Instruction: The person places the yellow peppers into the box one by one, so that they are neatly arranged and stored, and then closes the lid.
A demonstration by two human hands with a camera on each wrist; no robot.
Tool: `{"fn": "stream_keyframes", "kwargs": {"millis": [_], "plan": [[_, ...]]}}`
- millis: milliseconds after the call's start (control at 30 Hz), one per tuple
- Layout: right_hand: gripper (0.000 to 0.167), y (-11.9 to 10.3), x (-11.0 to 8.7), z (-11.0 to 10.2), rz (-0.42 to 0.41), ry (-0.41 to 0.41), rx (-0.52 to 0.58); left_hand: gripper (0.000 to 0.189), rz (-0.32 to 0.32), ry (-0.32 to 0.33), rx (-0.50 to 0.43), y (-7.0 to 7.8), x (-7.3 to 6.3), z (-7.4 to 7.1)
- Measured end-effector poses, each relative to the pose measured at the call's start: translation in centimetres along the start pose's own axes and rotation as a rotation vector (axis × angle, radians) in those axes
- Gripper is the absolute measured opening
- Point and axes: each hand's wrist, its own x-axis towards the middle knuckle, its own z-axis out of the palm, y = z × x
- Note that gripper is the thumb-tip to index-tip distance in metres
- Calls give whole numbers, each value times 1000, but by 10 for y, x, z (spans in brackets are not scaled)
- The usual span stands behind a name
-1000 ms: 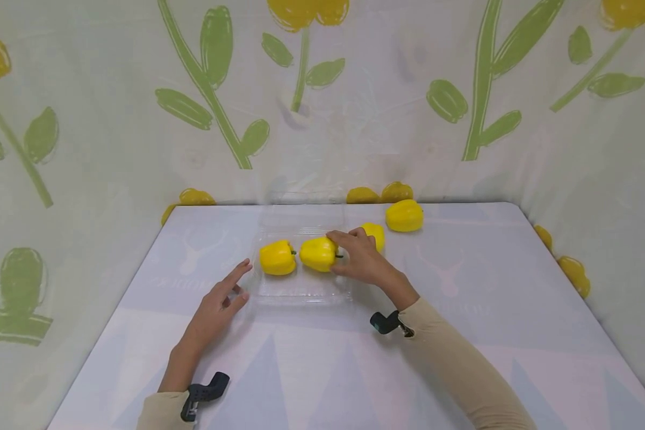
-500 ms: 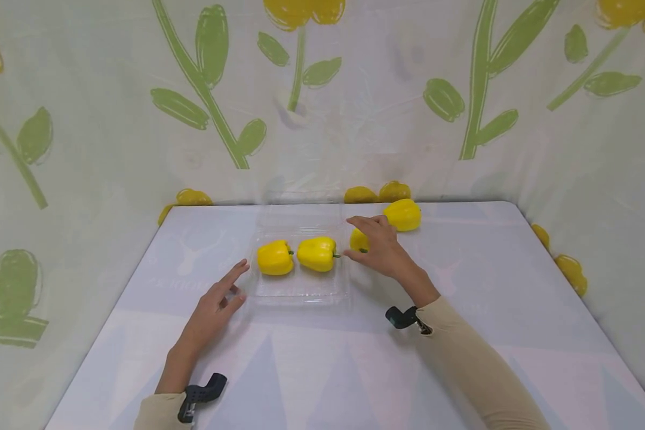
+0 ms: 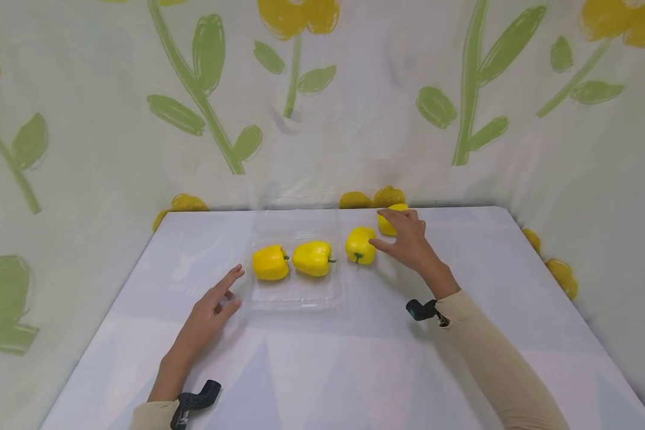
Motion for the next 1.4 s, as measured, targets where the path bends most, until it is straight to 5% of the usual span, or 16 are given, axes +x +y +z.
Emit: {"fn": "stream_keyframes", "kwargs": {"millis": [567,1400], "plan": [[81,42,25,-10,101,-53,-155,59,8,19,0,-1,-1,0],[82,74,37,-4,185,-113,-84,59,-8,8,-6,-3,-1,1]]}}
